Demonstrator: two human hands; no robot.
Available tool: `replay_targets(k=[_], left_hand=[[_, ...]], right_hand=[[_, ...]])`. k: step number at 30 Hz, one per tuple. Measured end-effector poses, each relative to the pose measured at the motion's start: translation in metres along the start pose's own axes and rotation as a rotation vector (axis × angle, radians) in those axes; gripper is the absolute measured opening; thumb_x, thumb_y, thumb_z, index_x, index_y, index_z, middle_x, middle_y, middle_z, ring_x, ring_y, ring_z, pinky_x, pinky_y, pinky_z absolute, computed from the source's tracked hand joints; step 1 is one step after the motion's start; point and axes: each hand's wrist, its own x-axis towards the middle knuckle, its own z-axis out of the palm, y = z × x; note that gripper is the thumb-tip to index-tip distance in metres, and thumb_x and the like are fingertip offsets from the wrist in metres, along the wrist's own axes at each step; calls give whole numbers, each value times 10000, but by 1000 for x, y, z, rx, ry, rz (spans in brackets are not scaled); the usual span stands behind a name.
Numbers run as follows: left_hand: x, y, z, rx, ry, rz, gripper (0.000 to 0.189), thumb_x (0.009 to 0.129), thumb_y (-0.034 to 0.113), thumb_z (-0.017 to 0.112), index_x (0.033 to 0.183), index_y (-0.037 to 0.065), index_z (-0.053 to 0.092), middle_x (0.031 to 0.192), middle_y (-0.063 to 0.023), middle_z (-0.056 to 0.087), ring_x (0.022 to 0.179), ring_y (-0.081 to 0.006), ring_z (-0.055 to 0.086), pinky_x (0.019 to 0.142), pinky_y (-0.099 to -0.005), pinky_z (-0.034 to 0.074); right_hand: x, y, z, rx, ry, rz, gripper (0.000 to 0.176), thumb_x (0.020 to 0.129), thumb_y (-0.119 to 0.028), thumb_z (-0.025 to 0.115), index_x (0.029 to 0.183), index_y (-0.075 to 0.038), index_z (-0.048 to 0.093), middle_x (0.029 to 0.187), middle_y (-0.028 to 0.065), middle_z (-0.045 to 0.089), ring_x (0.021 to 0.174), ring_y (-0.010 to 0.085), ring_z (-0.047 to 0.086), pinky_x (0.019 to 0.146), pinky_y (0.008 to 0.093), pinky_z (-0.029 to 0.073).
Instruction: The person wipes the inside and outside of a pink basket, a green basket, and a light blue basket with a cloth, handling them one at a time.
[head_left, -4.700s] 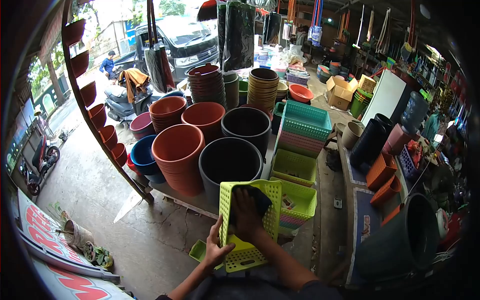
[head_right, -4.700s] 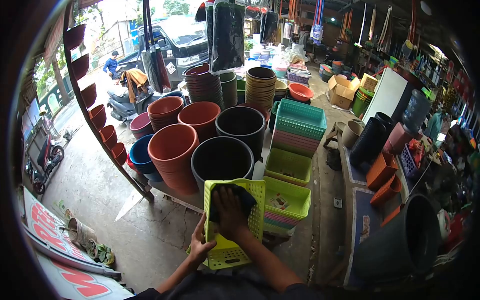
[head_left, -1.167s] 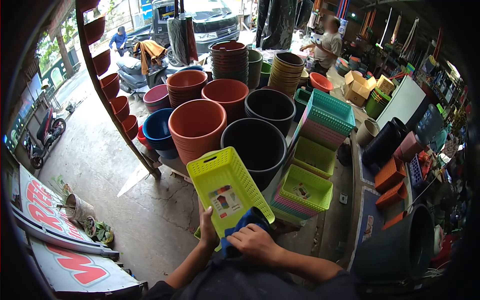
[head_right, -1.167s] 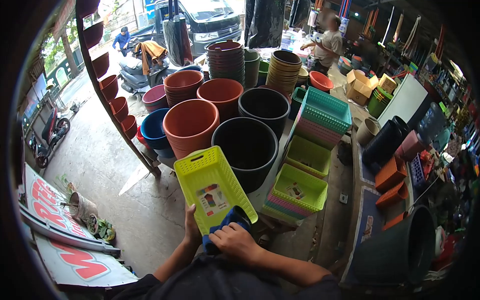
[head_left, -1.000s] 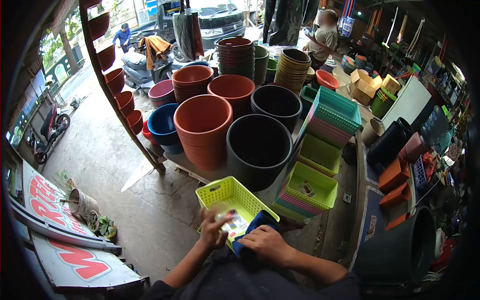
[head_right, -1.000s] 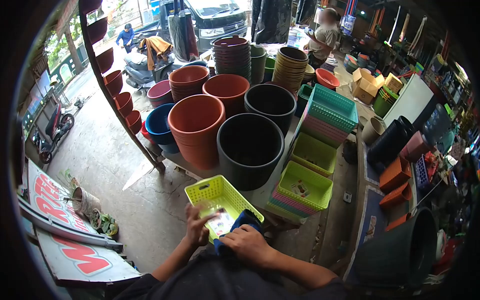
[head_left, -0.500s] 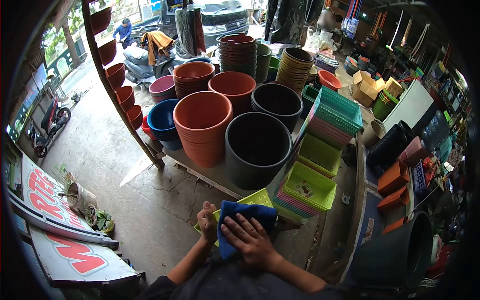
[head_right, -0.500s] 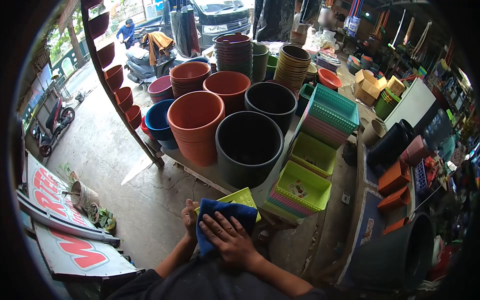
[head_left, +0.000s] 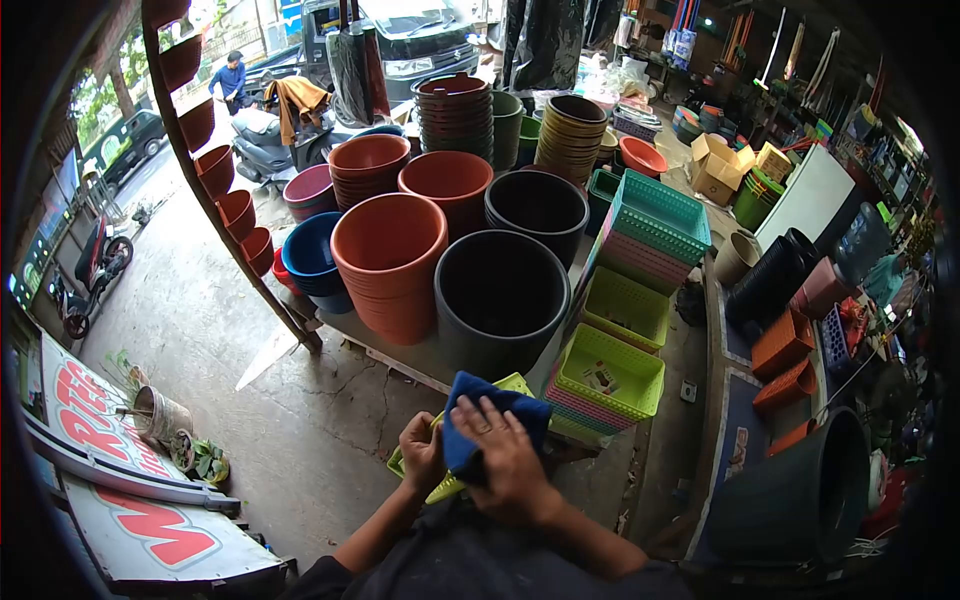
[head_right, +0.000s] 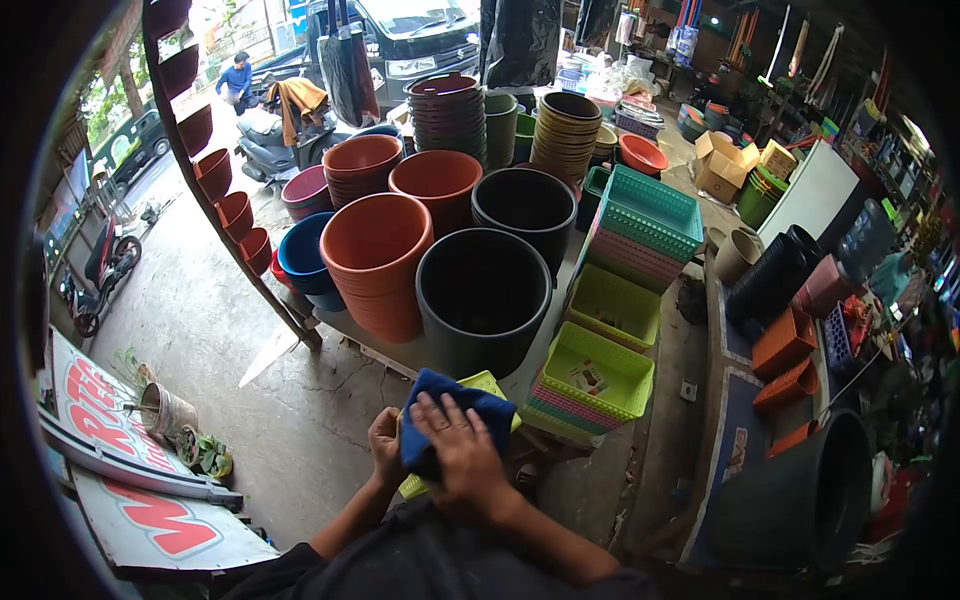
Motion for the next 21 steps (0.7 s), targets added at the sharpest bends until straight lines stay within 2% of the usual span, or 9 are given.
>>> replay_targets(k=[2, 4, 8, 10, 11, 13, 16, 19, 21], left_hand=[[5, 0, -2, 11, -10, -13, 245, 1006, 206, 557, 811, 67, 501, 730, 57, 508, 670, -8, 439, 585, -182, 364], [11, -2, -5, -1, -26, -53, 269, 1047, 211, 462, 836, 59, 532, 739, 49, 534, 675, -10, 465, 590, -191, 402], [21, 8, -4, -63, -82, -204, 296, 1050, 277, 449, 899, 45, 552, 826, 24, 565, 740, -32, 492, 673, -203, 430], [26, 28, 14, -453, 20, -392, 310, 1042, 320, 461, 989, 32, 562, 953, -9, 588, 855, -64, 526, 802, -226, 443], [28, 24, 8, -453, 18, -389, 310, 1042, 320, 461, 989, 32, 562, 953, -9, 588, 855, -64, 526, 802, -226, 443], [36, 24, -3, -242, -126, -338, 326, 1030, 337, 486, 1069, 23, 561, 1075, -41, 595, 986, -94, 539, 907, -255, 429], [39, 44, 5, -167, -141, -364, 351, 1025, 338, 492, 1120, 8, 565, 1121, -64, 617, 1000, -110, 571, 908, -270, 452], [46, 47, -8, -284, -171, -383, 368, 1031, 326, 472, 1193, 2, 537, 1139, -84, 623, 992, -145, 600, 906, -295, 472], [49, 48, -10, -384, -167, -404, 383, 1036, 323, 453, 1233, 1, 519, 1148, -97, 625, 989, -169, 616, 907, -311, 482]], right_hand=[[3, -7, 4, -51, 3, -26, 815, 731, -249, 660, 1473, -69, 375, 1556, 121, 315, 1433, 356, 285, 1158, 518, 176], [5, -7, 6, -267, 14, -59, 726, 783, -274, 611, 1452, -71, 419, 1554, 92, 329, 1443, 324, 272, 1165, 514, 139], [1, 0, 22, -502, 55, -67, 648, 825, -283, 551, 1435, -88, 454, 1550, 68, 344, 1457, 277, 245, 1166, 524, 80], [-2, 13, 44, -534, -14, -130, 631, 837, -279, 525, 1440, -111, 454, 1545, 46, 356, 1466, 222, 224, 1165, 538, 20], [-9, 18, 64, -590, 23, -148, 645, 825, -295, 537, 1439, -116, 456, 1543, 43, 360, 1458, 207, 243, 1163, 539, 14], [-20, 23, 84, -646, 66, -170, 659, 813, -311, 548, 1438, -122, 459, 1540, 39, 365, 1450, 193, 261, 1162, 541, 9], [-32, 34, 96, -559, -78, -121, 680, 788, -335, 576, 1431, -143, 473, 1533, 28, 376, 1446, 183, 274, 1158, 551, -13], [-47, 52, 111, -428, 51, -219, 668, 804, -326, 550, 1434, -123, 461, 1530, 70, 380, 1443, 207, 288, 1169, 522, 28], [-53, 58, 105, -500, 242, -255, 688, 773, -383, 573, 1423, -171, 489, 1542, 67, 358, 1446, 232, 278, 1156, 562, 30]])
